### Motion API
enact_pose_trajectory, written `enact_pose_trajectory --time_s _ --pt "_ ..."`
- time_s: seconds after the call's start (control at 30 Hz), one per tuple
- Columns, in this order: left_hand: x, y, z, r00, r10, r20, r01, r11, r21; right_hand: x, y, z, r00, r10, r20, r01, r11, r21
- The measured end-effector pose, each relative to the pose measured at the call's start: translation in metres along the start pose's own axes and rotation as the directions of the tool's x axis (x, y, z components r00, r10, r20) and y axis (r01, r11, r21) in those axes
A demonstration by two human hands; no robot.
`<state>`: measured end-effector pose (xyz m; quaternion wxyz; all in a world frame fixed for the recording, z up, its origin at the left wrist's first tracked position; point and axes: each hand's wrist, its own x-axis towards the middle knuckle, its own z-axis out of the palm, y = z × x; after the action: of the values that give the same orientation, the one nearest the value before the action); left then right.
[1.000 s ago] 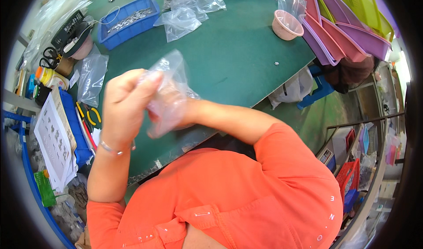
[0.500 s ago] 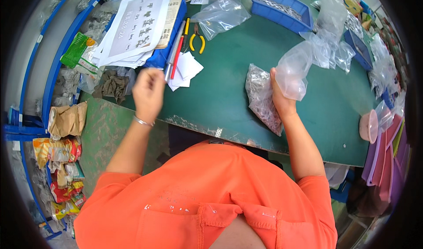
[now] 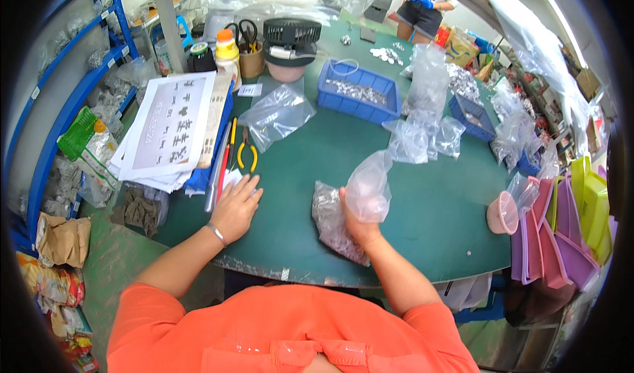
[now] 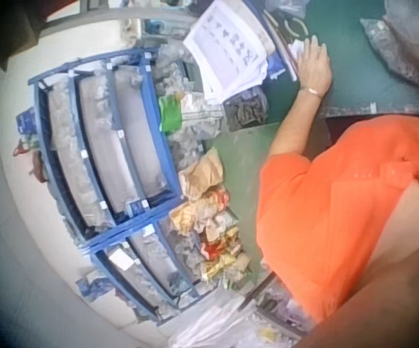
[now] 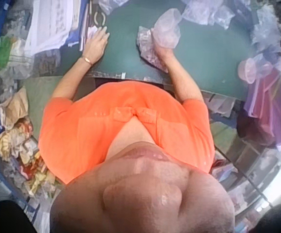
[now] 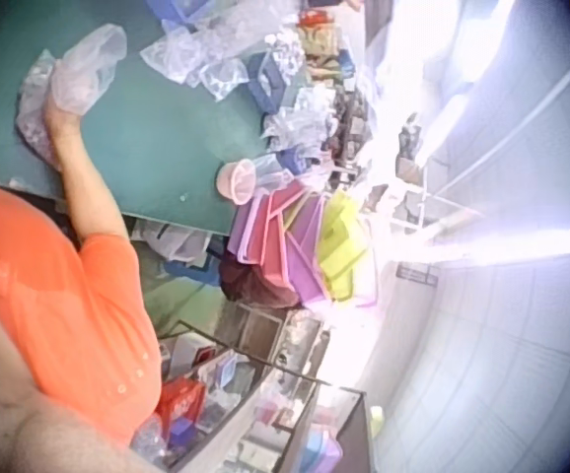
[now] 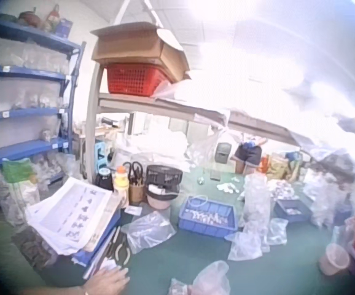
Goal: The person picks up metal star-shaped parts from a pile on the workstation by hand, gathers them together, and places them into plastic bags.
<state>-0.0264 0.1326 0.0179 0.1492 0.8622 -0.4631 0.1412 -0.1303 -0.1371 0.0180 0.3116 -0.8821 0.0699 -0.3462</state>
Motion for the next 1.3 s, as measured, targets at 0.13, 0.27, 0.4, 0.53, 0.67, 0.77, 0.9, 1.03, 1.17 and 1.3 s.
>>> enact_pose_trajectory --time_s 0.13,0.27,0.4,0.53,0.67,0.77,0.9,1.03,1.17,1.3 --pt "-0.007 -0.022 0.009 0.997 0.048 -0.060 -0.051 0.998 -0.042 -0.001 -0.004 0.000 1.000 0.017 -0.007 -0.016 0.997 0.071" --pt "-0.011 -0.018 0.005 0.996 0.023 -0.082 -0.032 0.994 -0.104 0.001 -0.010 -0.006 0.993 0.097 0.070 -0.103 0.991 0.087" --pt "-0.018 -0.017 -0.001 0.997 0.041 -0.065 -0.046 0.995 -0.085 0.000 -0.008 -0.006 0.992 0.078 0.100 -0.080 0.997 0.009" --pt "-0.021 -0.016 -0.001 0.998 0.034 -0.051 -0.038 0.997 -0.072 0.001 -0.012 -0.007 0.993 0.083 0.079 -0.088 0.994 0.070" --pt "-0.020 -0.006 -0.004 0.998 -0.051 0.026 0.053 0.995 -0.086 0.003 -0.009 -0.004 0.999 0.005 0.054 -0.007 1.000 0.025" --pt "-0.019 0.009 -0.017 0.997 -0.074 -0.011 0.072 0.993 -0.096 0.003 -0.009 -0.004 0.999 0.025 0.045 -0.028 0.998 0.064" --pt "-0.042 0.014 -0.030 0.984 0.166 0.059 -0.143 0.947 -0.287 0.004 -0.012 -0.009 0.987 0.091 0.134 -0.098 0.994 0.049" --pt "-0.068 0.006 -0.041 0.930 0.229 0.289 -0.139 0.943 -0.302 0.002 -0.008 -0.006 0.997 -0.015 0.069 0.016 1.000 -0.016" --pt "-0.067 0.006 -0.044 0.931 0.245 0.270 -0.161 0.940 -0.300 0.004 -0.011 -0.008 0.995 -0.014 0.102 0.016 1.000 -0.022" --pt "-0.070 0.003 -0.042 0.927 0.255 0.275 -0.169 0.938 -0.301 0.002 -0.013 -0.008 0.991 0.058 0.120 -0.068 0.995 0.075"
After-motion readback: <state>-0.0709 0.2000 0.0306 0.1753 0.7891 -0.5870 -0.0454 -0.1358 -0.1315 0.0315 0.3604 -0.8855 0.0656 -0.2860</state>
